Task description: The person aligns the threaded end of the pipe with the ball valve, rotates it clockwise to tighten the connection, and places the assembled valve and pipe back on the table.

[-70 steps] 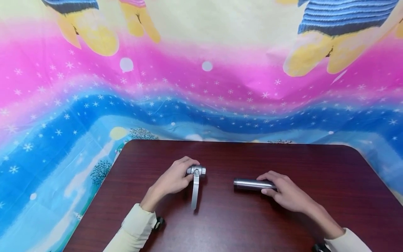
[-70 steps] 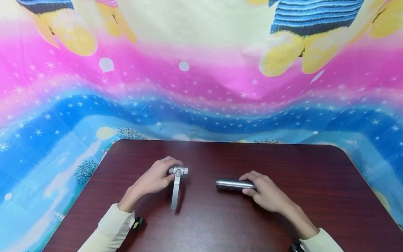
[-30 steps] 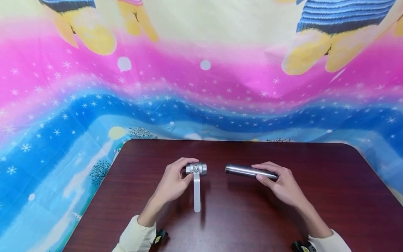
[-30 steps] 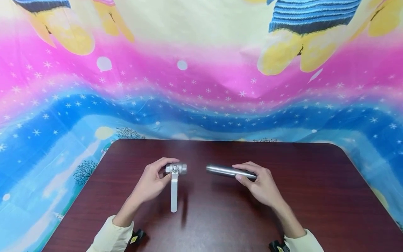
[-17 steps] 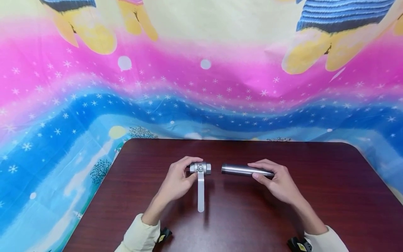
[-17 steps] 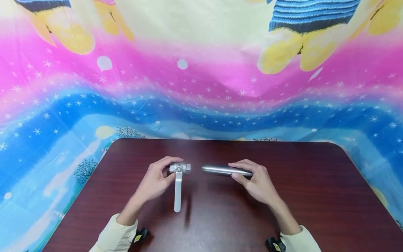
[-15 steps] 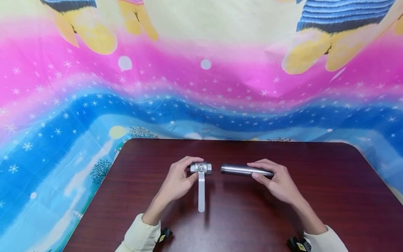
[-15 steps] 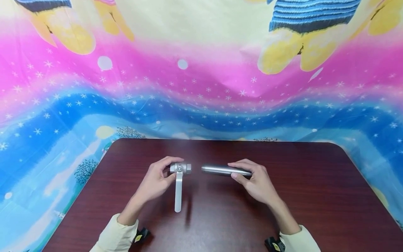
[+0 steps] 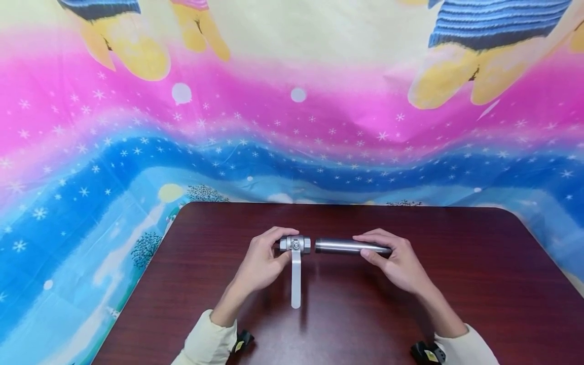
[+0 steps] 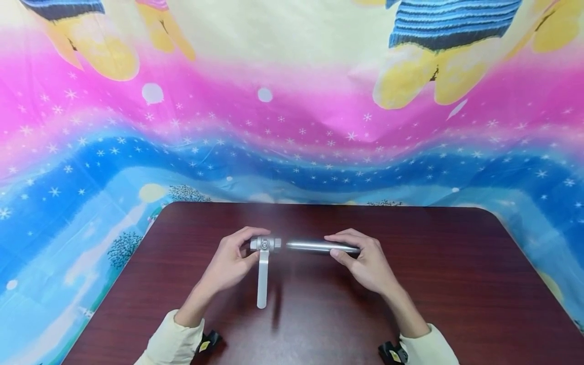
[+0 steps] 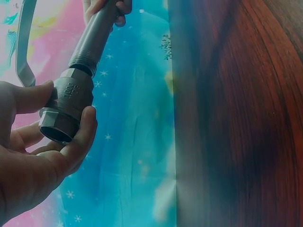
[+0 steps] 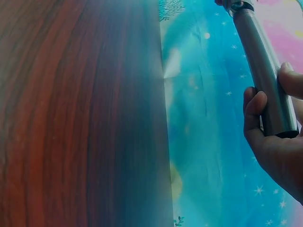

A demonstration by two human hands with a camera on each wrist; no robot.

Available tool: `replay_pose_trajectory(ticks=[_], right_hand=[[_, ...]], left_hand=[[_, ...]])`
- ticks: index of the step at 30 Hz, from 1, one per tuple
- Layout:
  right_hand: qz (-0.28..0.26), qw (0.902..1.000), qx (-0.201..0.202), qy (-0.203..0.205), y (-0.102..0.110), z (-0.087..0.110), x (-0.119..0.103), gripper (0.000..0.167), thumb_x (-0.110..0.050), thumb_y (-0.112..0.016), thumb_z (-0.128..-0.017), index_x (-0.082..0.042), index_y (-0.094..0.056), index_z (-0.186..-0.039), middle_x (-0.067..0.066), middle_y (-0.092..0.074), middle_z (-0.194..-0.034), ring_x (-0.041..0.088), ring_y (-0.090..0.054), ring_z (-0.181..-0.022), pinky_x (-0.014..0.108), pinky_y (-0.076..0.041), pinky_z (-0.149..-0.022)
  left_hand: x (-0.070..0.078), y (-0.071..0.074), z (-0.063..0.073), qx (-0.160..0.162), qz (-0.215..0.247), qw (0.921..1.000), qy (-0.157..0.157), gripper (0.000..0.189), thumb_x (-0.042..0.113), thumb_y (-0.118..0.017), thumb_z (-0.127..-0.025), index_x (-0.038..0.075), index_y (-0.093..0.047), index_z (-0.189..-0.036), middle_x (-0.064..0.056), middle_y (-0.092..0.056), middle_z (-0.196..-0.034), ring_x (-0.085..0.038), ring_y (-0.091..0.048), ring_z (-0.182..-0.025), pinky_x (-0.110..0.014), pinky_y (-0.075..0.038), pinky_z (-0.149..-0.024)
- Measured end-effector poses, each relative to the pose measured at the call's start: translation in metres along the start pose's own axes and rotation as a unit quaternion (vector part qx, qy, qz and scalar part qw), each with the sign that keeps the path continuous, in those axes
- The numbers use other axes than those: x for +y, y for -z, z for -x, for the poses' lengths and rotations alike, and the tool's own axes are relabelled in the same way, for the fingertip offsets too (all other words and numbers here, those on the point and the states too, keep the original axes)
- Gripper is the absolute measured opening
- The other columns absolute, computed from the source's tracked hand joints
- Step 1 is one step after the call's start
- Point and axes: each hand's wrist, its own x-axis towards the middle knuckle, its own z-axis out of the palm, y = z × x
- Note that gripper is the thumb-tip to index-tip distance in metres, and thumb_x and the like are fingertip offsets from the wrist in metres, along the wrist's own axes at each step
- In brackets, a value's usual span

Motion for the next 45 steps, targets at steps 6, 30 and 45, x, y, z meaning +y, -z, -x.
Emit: replay_pose_trajectory(ticks=[6, 30, 45], right_hand=[[-0.004, 1.0, 0.002, 0.0, -0.004, -0.002, 0.0, 0.032, -0.004, -0.078, -0.095, -0.016, -0.081, -0.125, 0.004, -0.078, -0.118, -0.001, -0.067, -0.104, 0.017, -0.051, -0.081], [-0.027, 0.9994, 0.004, -0.02, -0.004, -0.008, -0.009, 0.029, -0.006, -0.075, -0.098, -0.018, -0.081, -0.125, 0.004, -0.078, -0.119, 0.003, -0.066, -0.1, 0.023, -0.052, -0.078], [-0.041, 0.9973, -0.023, -0.056, 0.001, -0.008, -0.013, 0.025, -0.012, -0.068, -0.105, -0.018, -0.079, -0.126, 0.006, -0.066, -0.074, 0.016, -0.061, -0.06, 0.028, -0.05, -0.062]], left_hand=[[0.0, -0.001, 0.0, 0.003, 0.0, 1.0, -0.005, 0.046, -0.007, -0.076, -0.088, 0.017, -0.075, -0.128, -0.001, -0.075, -0.119, -0.017, -0.062, -0.093, -0.038, -0.055, -0.083], [0.006, 0.002, -0.005, -0.014, 0.064, 0.9976, 0.024, 0.048, -0.012, -0.071, -0.088, 0.013, -0.074, -0.129, -0.009, -0.075, -0.106, -0.016, -0.063, -0.081, -0.022, -0.052, -0.073], [0.007, 0.001, -0.006, -0.016, 0.084, 0.9961, 0.022, 0.049, -0.014, -0.069, -0.087, 0.016, -0.075, -0.125, -0.011, -0.075, -0.107, -0.015, -0.065, -0.083, -0.026, -0.057, -0.076]])
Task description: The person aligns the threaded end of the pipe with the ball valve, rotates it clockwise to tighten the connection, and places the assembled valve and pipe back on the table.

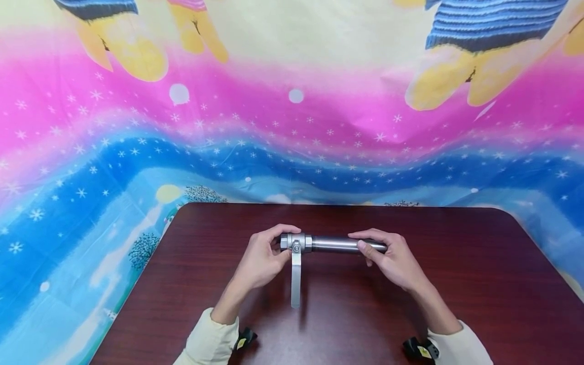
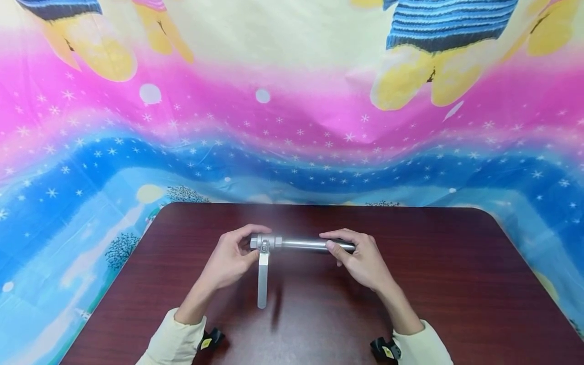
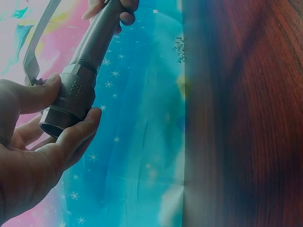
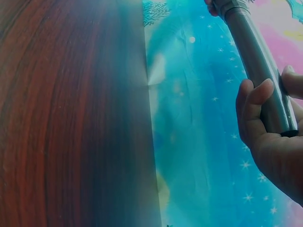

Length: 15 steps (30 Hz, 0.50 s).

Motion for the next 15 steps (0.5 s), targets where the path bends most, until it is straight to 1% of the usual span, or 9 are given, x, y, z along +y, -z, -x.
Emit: replay_pose_trajectory(ticks=[4, 7, 11, 15], right_hand=[[0.006, 1.0, -0.004, -0.006, 0.0011, 0.0001, -0.0017, 0.024, -0.014, -0.068, -0.105, -0.016, -0.078, -0.127, 0.0, -0.063, -0.066, 0.012, -0.06, -0.059, 0.028, -0.047, -0.059], [0.006, 0.9999, -0.008, -0.01, 0.0017, 0.0001, -0.0031, 0.024, -0.015, -0.067, -0.106, -0.014, -0.078, -0.128, -0.002, -0.064, -0.065, 0.017, -0.061, -0.057, 0.029, -0.047, -0.055], [-0.002, 0.9996, -0.017, -0.021, 0.0021, -0.0003, -0.0044, 0.024, -0.018, -0.065, -0.108, -0.012, -0.077, -0.127, 0.001, -0.069, -0.071, 0.022, -0.061, -0.054, 0.029, -0.05, -0.053], [-0.006, 0.9995, -0.02, -0.025, 0.0019, -0.0006, -0.0042, 0.024, -0.02, -0.062, -0.109, -0.012, -0.077, -0.127, 0.008, -0.072, -0.076, 0.017, -0.063, -0.054, 0.031, -0.054, -0.055]], left_hand=[[-0.0004, -0.0005, 0.0001, 0.004, 0.003, 1.0, 0.0, 0.049, -0.015, -0.069, -0.087, 0.016, -0.076, -0.124, -0.011, -0.075, -0.106, -0.015, -0.065, -0.083, -0.024, -0.057, -0.076], [-0.0008, -0.001, 0.0, 0.007, 0.002, 1.0, 0.0, 0.05, -0.015, -0.069, -0.087, 0.017, -0.076, -0.124, -0.011, -0.075, -0.105, -0.014, -0.065, -0.083, -0.023, -0.056, -0.076], [-0.001, -0.0014, 0.0006, 0.009, -0.001, 1.0, -0.002, 0.05, -0.016, -0.07, -0.086, 0.017, -0.076, -0.123, -0.011, -0.075, -0.105, -0.014, -0.064, -0.082, -0.022, -0.056, -0.075], [-0.0008, -0.0014, 0.0008, 0.008, -0.003, 0.9999, -0.007, 0.049, -0.016, -0.07, -0.086, 0.016, -0.076, -0.124, -0.011, -0.075, -0.105, -0.015, -0.064, -0.082, -0.022, -0.055, -0.073]])
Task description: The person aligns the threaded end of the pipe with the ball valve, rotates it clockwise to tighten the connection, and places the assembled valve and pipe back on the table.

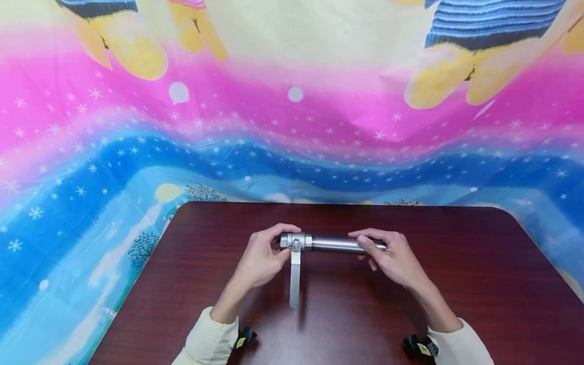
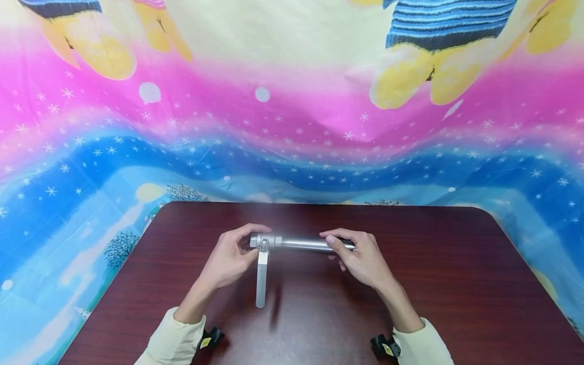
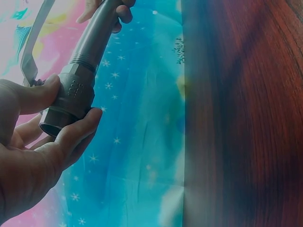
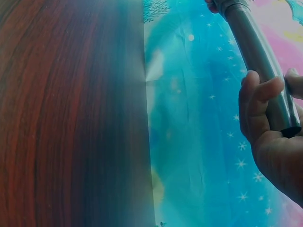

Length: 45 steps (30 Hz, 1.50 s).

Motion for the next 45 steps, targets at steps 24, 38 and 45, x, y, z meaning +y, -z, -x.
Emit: replay_pose_trajectory(ticks=[24, 38, 45], right_hand=[[0.083, 0.988, 0.072, 0.108, -0.008, 0.0003, 0.0022, 0.042, 0.003, -0.086, -0.085, -0.017, -0.08, -0.122, 0.001, -0.076, -0.119, 0.003, -0.066, -0.109, 0.01, -0.047, -0.09], [0.066, 0.9906, 0.069, 0.098, -0.0048, -0.0035, -0.0018, 0.039, 0.002, -0.083, -0.089, -0.013, -0.081, -0.125, 0.004, -0.08, -0.12, -0.004, -0.066, -0.112, 0.01, -0.047, -0.091], [0.064, 0.9922, 0.059, 0.089, -0.0044, -0.0037, -0.003, 0.037, -0.002, -0.08, -0.093, -0.018, -0.081, -0.127, 0.004, -0.08, -0.121, -0.001, -0.066, -0.103, 0.015, -0.048, -0.083]], left_hand=[[-0.0026, 0.0034, -0.0004, 0.013, -0.031, 0.9994, 0.004, 0.047, -0.014, -0.069, -0.088, 0.012, -0.076, -0.126, -0.008, -0.077, -0.102, -0.016, -0.06, -0.079, -0.026, -0.05, -0.07], [-0.0016, 0.0056, -0.0014, 0.019, -0.013, 0.9997, -0.002, 0.05, -0.017, -0.068, -0.086, 0.012, -0.076, -0.126, -0.011, -0.077, -0.104, -0.016, -0.062, -0.079, -0.026, -0.052, -0.069], [0.0004, 0.0075, -0.0003, 0.02, -0.019, 0.9996, -0.002, 0.051, -0.016, -0.069, -0.086, 0.014, -0.076, -0.126, -0.011, -0.077, -0.102, -0.015, -0.061, -0.077, -0.026, -0.05, -0.066]])
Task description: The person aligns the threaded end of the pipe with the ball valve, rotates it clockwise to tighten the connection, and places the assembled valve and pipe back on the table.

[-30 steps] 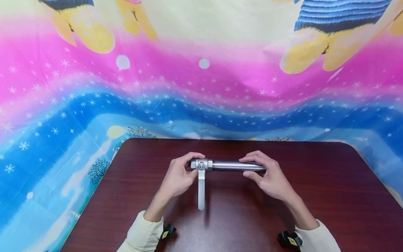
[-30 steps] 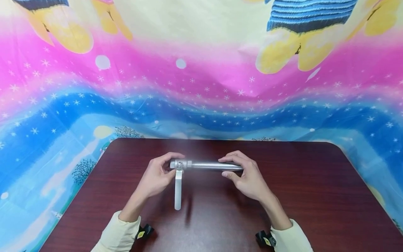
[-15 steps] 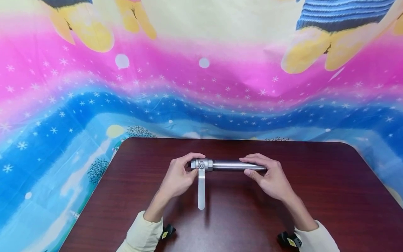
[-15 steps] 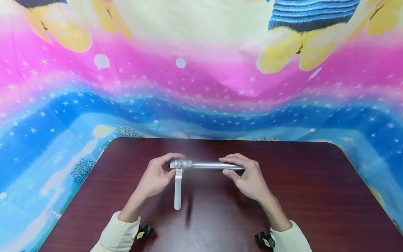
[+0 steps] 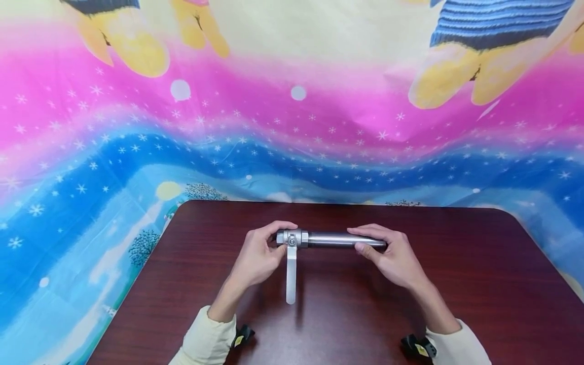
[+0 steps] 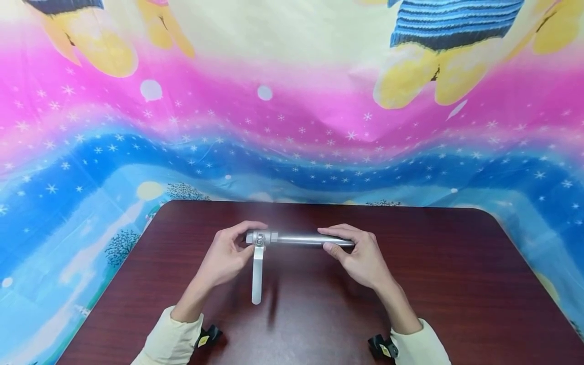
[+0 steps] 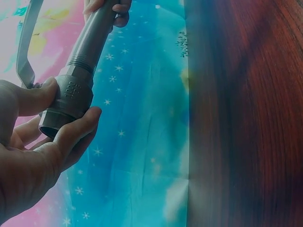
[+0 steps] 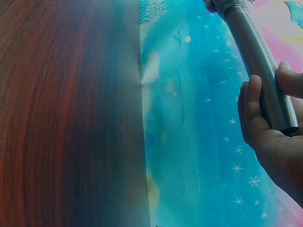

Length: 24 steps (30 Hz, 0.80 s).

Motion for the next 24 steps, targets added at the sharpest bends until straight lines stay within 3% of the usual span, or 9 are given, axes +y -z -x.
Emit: replay_pose_trajectory(ticks=[8, 15, 24], right_hand=[[-0.008, 0.9999, -0.001, -0.006, 0.0016, 0.0004, -0.0003, 0.034, -0.006, -0.079, -0.095, -0.017, -0.081, -0.127, 0.005, -0.08, -0.12, 0.002, -0.066, -0.096, 0.017, -0.049, -0.079], [-0.037, 0.9992, -0.007, -0.012, -0.0001, 0.0008, 0.0005, 0.032, -0.004, -0.077, -0.096, -0.011, -0.08, -0.127, 0.012, -0.078, -0.119, 0.008, -0.073, -0.075, 0.02, -0.056, -0.065], [-0.054, 0.9981, -0.007, -0.029, -0.0023, 0.0004, 0.0001, 0.032, -0.002, -0.074, -0.098, -0.011, -0.079, -0.128, 0.014, -0.077, -0.118, 0.016, -0.075, -0.074, 0.023, -0.058, -0.064]], left_hand=[[0.0011, -0.0011, 0.0002, -0.002, -0.001, 1.0, -0.005, 0.049, -0.017, -0.068, -0.086, 0.01, -0.076, -0.127, -0.011, -0.077, -0.104, -0.015, -0.061, -0.078, -0.026, -0.051, -0.067], [0.0, -0.0008, 0.0, 0.001, -0.004, 1.0, -0.003, 0.049, -0.016, -0.068, -0.087, 0.012, -0.077, -0.126, -0.01, -0.077, -0.103, -0.016, -0.061, -0.078, -0.024, -0.049, -0.066], [0.0005, -0.0006, -0.0005, 0.006, -0.004, 1.0, -0.001, 0.048, -0.015, -0.069, -0.087, 0.01, -0.076, -0.127, -0.01, -0.078, -0.104, -0.016, -0.062, -0.08, -0.023, -0.051, -0.068]])
